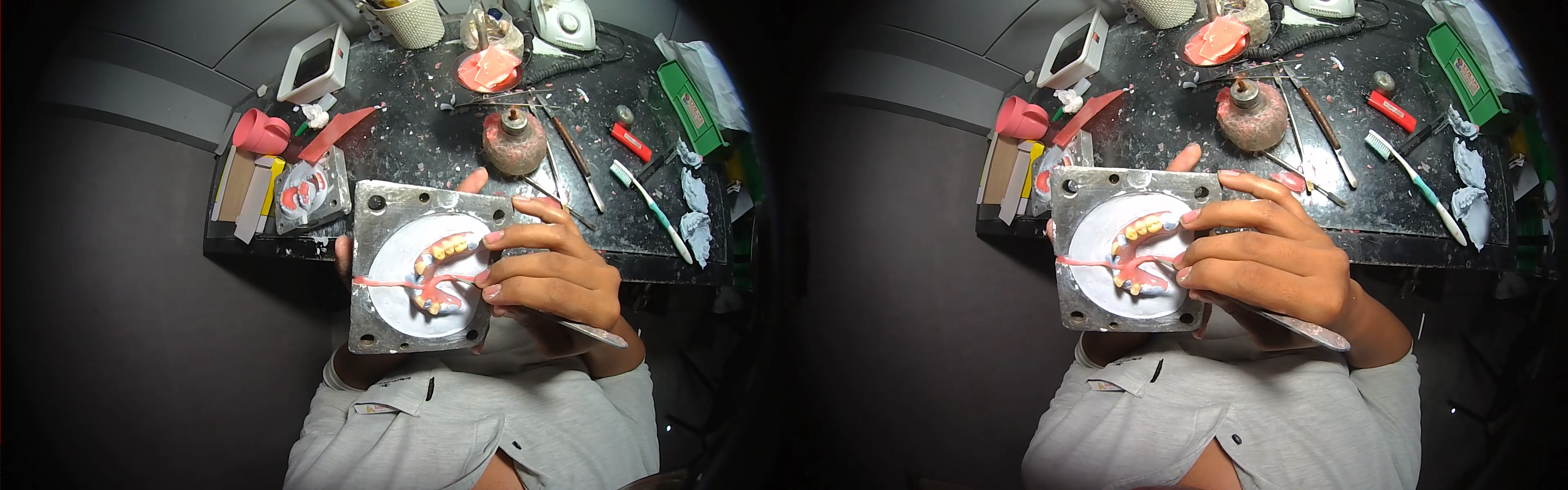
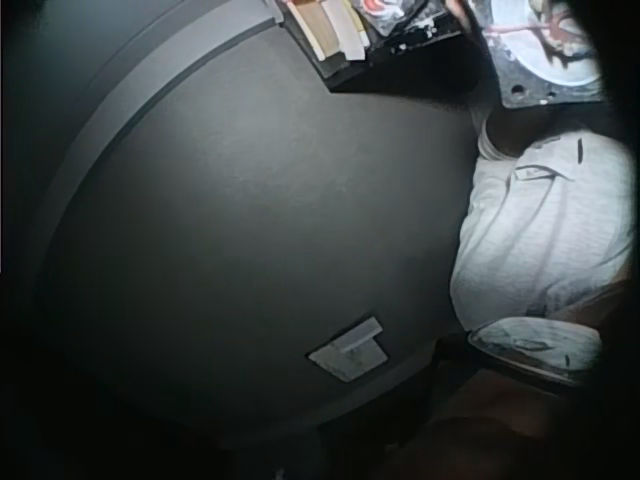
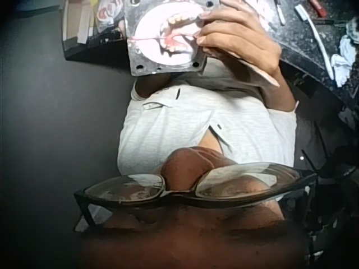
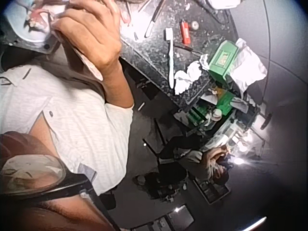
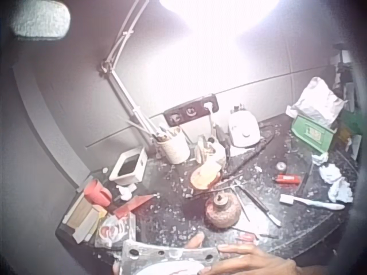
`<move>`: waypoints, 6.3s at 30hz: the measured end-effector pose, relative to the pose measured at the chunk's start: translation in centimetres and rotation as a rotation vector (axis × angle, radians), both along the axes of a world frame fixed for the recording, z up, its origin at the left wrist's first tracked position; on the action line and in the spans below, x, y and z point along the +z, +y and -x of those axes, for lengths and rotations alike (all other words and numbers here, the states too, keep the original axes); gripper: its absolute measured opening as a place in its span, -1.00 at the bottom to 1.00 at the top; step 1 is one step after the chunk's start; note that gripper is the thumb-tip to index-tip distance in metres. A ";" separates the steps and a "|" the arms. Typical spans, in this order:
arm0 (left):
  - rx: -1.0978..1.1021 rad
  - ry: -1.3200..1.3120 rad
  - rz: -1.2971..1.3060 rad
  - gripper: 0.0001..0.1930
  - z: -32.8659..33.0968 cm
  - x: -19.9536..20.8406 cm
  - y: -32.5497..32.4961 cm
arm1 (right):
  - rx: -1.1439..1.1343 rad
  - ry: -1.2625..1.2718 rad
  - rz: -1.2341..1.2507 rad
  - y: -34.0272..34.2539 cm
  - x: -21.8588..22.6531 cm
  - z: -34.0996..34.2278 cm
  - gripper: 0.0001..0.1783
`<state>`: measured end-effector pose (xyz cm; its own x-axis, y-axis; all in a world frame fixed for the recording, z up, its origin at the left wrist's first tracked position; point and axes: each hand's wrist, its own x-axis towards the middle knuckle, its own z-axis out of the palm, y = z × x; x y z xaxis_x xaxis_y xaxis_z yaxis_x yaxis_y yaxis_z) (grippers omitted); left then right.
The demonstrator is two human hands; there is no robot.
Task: The person shapes and carves wax around artificial teeth in a dental mold using a metal tool and their fingers.
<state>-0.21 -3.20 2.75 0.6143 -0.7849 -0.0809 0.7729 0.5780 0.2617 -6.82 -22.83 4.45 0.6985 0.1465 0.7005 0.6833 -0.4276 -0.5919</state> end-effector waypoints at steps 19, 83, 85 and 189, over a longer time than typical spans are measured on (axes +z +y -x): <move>-0.495 -0.108 0.328 0.52 -4.3 -2.4 1.2 | -0.087 -0.170 -0.531 -3.1 -2.8 -0.3 -0.65; 0.490 -0.774 -0.164 0.35 -4.0 -1.6 -0.2 | -0.255 -0.204 -0.302 -3.9 -3.8 -0.7 -0.70; 0.253 -0.639 -0.034 0.36 -4.9 -2.6 0.1 | -0.248 -0.179 -0.286 -4.0 -4.0 -0.3 -0.70; -0.076 -0.597 -0.109 0.03 -5.6 -5.7 2.3 | 0.015 -0.385 0.131 1.1 0.1 -2.6 -0.39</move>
